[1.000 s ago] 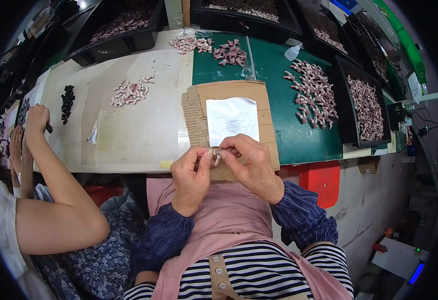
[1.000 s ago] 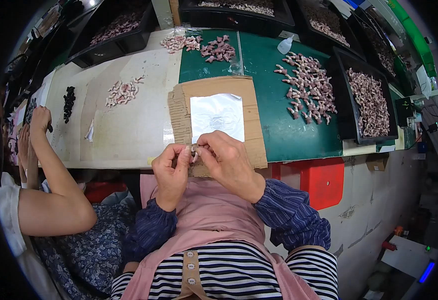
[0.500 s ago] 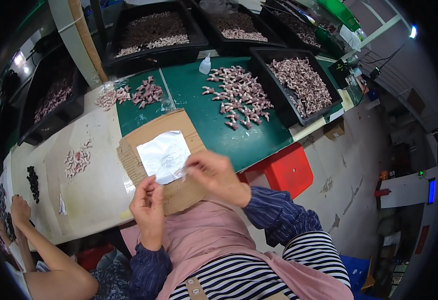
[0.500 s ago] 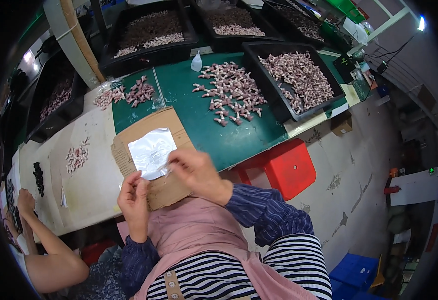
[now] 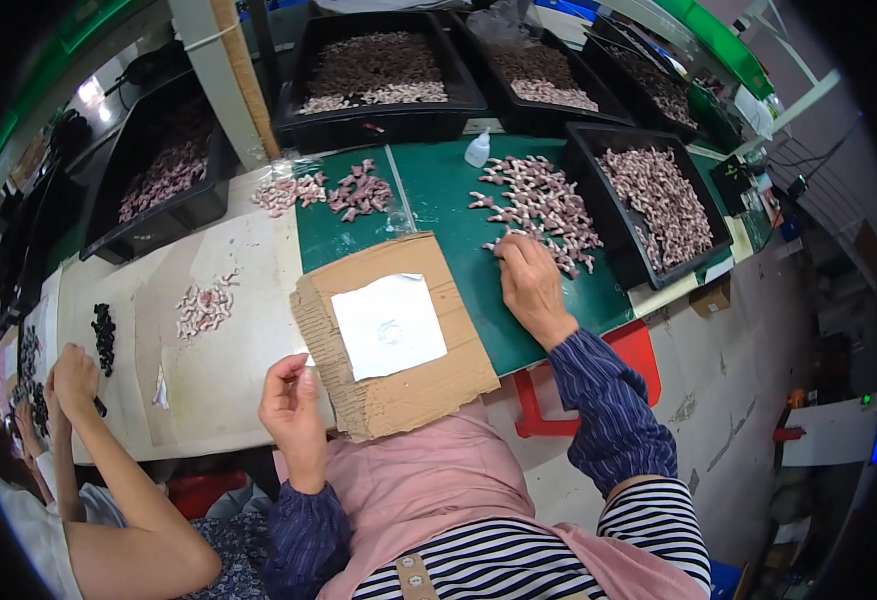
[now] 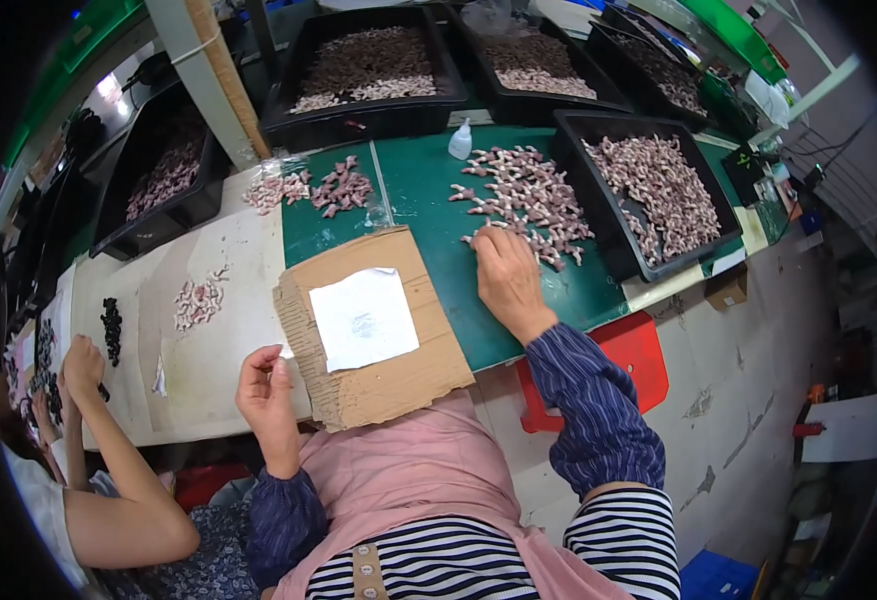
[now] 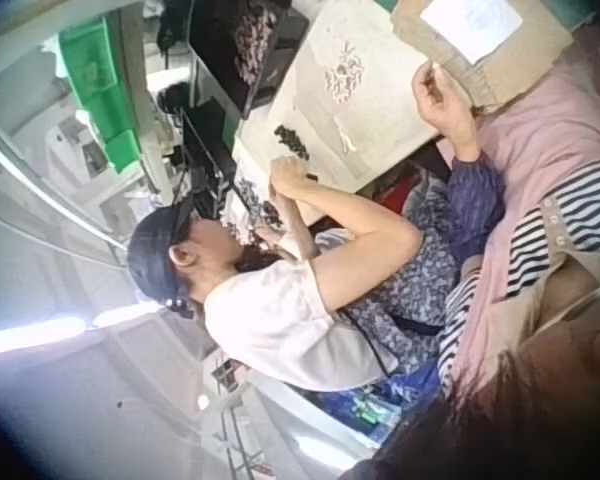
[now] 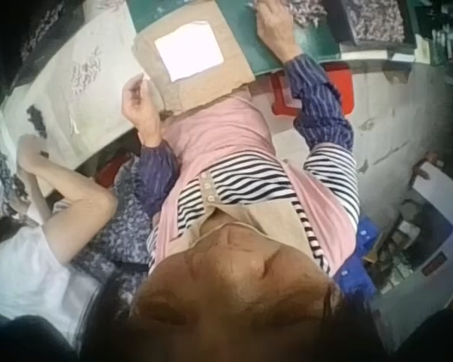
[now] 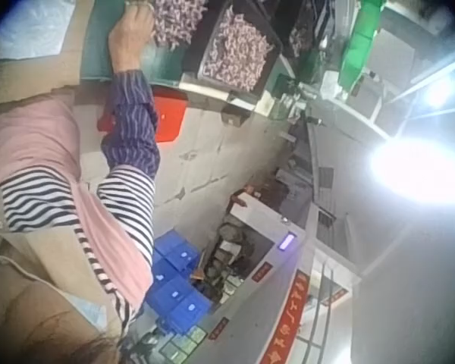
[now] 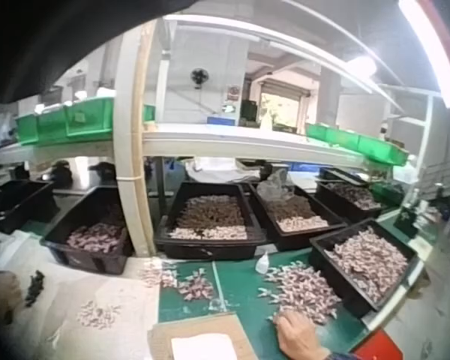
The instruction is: The person assembles small components by hand by picking up parts from the table, applying adhesive from a pad, and attaching the pieces together.
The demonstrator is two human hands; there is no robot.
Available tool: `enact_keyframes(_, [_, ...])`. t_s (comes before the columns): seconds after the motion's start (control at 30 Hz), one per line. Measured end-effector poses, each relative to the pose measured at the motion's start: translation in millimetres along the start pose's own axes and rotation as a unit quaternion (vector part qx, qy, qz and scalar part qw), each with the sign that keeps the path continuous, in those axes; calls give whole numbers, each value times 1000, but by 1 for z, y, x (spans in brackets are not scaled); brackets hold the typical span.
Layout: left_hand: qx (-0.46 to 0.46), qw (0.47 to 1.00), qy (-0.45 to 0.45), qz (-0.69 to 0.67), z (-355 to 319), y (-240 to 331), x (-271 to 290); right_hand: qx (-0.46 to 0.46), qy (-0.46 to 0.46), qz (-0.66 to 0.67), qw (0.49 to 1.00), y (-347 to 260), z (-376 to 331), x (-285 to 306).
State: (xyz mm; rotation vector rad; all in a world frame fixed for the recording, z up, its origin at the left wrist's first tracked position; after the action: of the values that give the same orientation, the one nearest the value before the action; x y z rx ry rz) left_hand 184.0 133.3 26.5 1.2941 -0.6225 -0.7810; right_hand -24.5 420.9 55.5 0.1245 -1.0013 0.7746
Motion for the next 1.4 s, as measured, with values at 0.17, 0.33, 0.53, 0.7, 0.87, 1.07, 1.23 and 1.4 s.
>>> enact_keyframes(0.17, [16,1000,23,-2,11,-6,16,23,13,41,999,-28,24,7])
enact_keyframes(0.33, [24,999,25,26,5,-23,19,6,-80,179,981,-61,101,-63])
enact_keyframes(0.53, [-7,997,39,59,9,-13,42,29,-146,72,986,-75,130,-112])
enact_keyframes(0.7, [-72,943,83,315,62,4,81,10,-156,60,986,-80,125,-107])
enact_keyframes(0.87, [-179,869,95,452,107,8,76,-1,-125,97,987,-70,120,-100])
enact_keyframes(1.07, [-142,845,52,513,115,-7,64,-168,-193,341,904,-74,91,-59])
enact_keyframes(1.23, [-209,815,44,540,104,-4,64,-185,-209,423,862,-93,37,-34])
enact_keyframes(1.4, [-217,813,31,539,101,-6,62,-156,-198,324,912,-109,3,-20])
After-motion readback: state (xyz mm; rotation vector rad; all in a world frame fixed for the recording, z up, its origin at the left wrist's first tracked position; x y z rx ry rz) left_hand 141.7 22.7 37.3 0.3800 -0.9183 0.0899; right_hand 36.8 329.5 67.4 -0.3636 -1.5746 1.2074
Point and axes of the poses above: each hand's wrist, its own z-axis towards the middle knuckle, its own x-axis out of the back of the hand, y = z × x, the point moved 5 cm from there along z, towards the middle knuckle, and after that the axes turned 6 degrees about -x, right-handed, at the moved point
